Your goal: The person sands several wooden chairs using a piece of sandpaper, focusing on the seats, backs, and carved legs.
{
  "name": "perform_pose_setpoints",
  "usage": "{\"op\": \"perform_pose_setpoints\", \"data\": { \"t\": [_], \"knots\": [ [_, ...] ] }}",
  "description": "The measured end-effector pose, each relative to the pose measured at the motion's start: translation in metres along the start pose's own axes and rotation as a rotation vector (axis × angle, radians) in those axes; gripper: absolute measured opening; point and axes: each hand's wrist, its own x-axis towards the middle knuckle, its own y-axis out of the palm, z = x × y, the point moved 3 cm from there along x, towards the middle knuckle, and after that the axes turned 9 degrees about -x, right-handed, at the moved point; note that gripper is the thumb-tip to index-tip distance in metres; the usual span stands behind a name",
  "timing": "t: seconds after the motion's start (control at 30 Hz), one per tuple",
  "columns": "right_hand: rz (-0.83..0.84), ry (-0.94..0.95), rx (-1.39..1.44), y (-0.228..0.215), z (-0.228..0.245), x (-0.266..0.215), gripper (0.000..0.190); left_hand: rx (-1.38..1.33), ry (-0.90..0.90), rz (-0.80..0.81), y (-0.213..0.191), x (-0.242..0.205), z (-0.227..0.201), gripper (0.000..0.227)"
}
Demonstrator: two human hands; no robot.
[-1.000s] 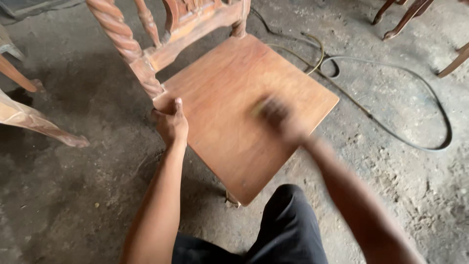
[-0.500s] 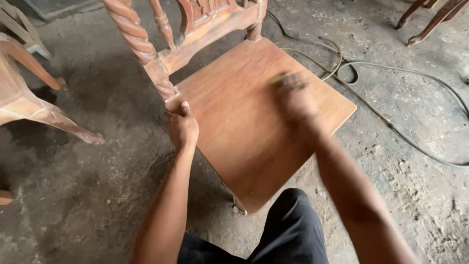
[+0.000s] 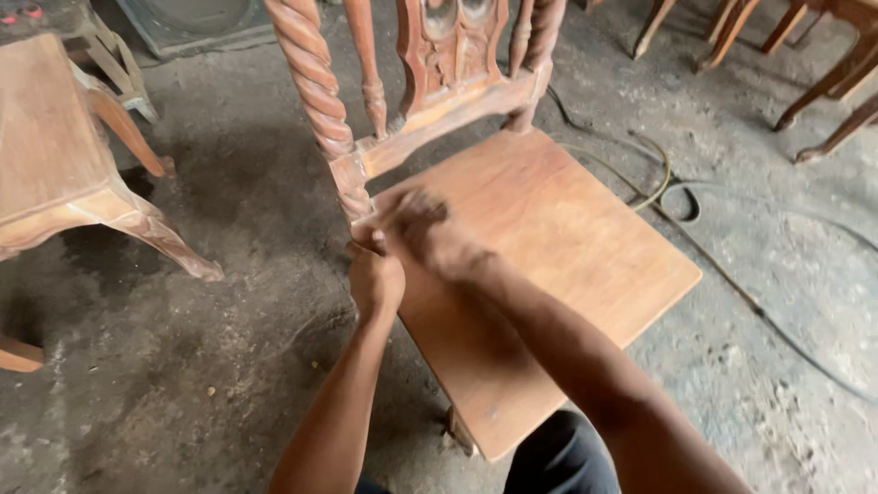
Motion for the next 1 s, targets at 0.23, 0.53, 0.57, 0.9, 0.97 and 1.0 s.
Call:
{"op": "perform_pose_setpoints", "data": {
  "t": [0.23, 0.53, 0.57, 0.9, 0.97, 1.0],
  "knots": [
    [-0.021, 0.087, -0.102, 0.025, -0.031, 0.053, 0.063, 0.015, -0.062, 0.012, -0.005, 0.0, -0.005, 0.051],
    [0.05, 0.17, -0.206, 0.037, -0.074, 0.08, 0.063, -0.033, -0.057, 0.021, -0.006, 0.003, -0.009, 0.054],
    [0.04, 0.11, -0.172, 0.031, -0.045, 0.052, 0.063, 0.021, -0.04, 0.026, -0.004, -0.002, -0.007, 0.054],
    [0.064, 0.137, -0.203, 0.012, -0.057, 0.028, 0.063, 0.028, -0.066, 0.044, -0.003, -0.001, -0.005, 0.053],
    [0.037, -0.002, -0.141, 0.0, -0.017, 0.003, 0.063, 0.027, -0.122, 0.052, -0.006, -0.002, -0.006, 0.054],
    [0.026, -0.088, -0.111, -0.006, -0.006, -0.006, 0.063, 0.012, -0.124, 0.055, -0.004, -0.002, -0.01, 0.054]
  ]
}}
